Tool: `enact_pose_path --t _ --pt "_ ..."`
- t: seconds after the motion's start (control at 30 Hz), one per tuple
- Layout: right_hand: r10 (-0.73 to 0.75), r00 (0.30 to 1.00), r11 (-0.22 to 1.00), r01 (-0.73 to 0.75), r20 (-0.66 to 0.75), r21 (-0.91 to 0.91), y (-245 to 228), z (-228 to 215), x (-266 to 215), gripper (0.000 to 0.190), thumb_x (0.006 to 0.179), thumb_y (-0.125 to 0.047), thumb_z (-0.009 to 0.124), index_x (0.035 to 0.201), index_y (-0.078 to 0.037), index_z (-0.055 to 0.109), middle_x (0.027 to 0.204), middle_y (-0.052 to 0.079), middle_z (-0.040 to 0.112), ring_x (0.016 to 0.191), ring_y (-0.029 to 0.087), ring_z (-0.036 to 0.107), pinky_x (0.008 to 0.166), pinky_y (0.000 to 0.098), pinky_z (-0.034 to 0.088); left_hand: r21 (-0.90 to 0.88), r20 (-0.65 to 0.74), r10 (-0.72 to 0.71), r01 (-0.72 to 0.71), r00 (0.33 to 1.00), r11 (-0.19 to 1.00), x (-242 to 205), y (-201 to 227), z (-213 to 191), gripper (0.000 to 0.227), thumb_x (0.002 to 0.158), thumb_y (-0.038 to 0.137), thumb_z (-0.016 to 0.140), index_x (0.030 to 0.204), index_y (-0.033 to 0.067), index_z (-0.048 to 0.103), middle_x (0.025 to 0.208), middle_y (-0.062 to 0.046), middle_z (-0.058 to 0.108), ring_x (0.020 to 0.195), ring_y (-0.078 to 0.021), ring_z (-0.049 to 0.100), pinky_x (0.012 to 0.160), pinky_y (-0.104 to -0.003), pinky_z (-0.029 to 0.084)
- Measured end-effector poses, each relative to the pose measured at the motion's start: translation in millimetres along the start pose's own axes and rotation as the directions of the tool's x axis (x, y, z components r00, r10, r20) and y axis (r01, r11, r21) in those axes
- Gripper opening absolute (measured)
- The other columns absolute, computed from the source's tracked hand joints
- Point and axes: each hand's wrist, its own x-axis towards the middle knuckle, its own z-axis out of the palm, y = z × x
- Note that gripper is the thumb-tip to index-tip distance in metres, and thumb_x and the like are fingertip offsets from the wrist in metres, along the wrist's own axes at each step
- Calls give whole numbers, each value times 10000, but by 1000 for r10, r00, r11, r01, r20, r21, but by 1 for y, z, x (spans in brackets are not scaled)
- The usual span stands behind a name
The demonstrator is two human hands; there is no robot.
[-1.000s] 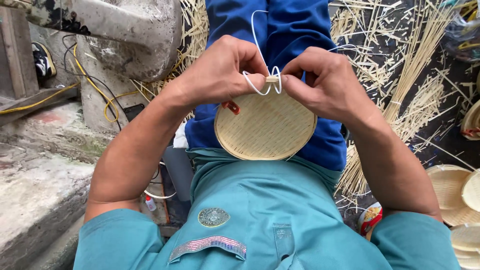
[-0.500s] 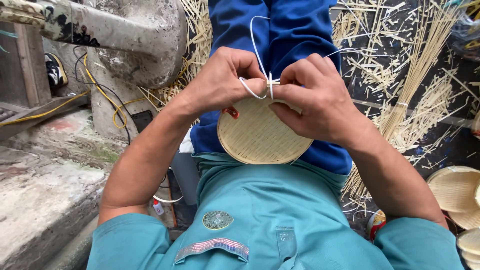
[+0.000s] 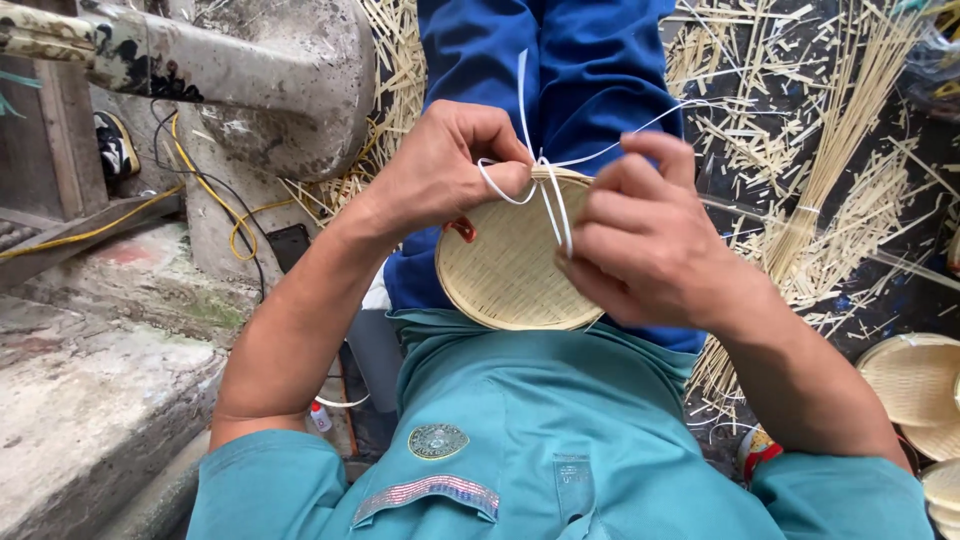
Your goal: The person weaves a white plastic strip around the rim of a small bamboo disc by hand, threading it through the weave and pulling it tight. They use shears to cut the strip and continue weaving before securing the end with a red clip.
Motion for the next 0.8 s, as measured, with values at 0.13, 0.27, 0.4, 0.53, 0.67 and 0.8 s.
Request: enact_pose_path --t 0.13,0.27,0.4,0.53,0.67,0.8 --pt "-4 1000 993 6 -19 122 -7 -8 2 161 790 -182 843 840 -137 696 854 1 614 958 209 610 1134 541 293 -44 18 -30 31 999 999 0 1 -1 103 850 97 746 891 3 743 816 -14 726 726 -42 637 641 -217 538" --pt "-92 994 973 77 -60 -219 0 1 1 161 845 -189 848 966 -122 767 950 7 679 1037 214 625 1154 535 256 -29 48 19 -17 999 999 3 3 2 103 873 104 742 897 4 744 825 -14 728 741 -39 643 649 -217 544" --pt "-27 1000 996 27 3 87 -10 -5 -8 126 867 -151 832 858 -128 709 869 -2 643 1018 206 628 1158 553 273 -8 23 -49 49 999 999 2 6 -2 103 841 102 738 877 5 746 795 -13 723 691 -43 626 590 -223 527" --pt "-31 997 977 15 74 215 -15 -19 -10 113 809 -171 823 874 -151 733 798 -29 620 957 191 614 1133 568 265 -39 22 -3 3 1000 999 1 1 -2 98 849 90 745 891 1 748 813 -18 725 721 -43 634 635 -218 529" --pt "-34 996 955 7 88 296 -13 -32 0 231 758 -150 788 973 -91 730 869 30 661 997 235 627 1107 546 305 2 36 7 -7 999 1000 1 3 0 94 860 95 739 890 7 747 808 -8 717 707 -36 625 606 -218 527" --pt "203 979 963 -200 4 182 7 -33 -1 189 922 -60 740 1109 -53 715 1067 100 707 1074 268 654 965 369 506 25 66 64 -66 996 998 -2 18 5 103 861 96 735 907 4 740 815 -3 718 724 -29 631 630 -206 538"
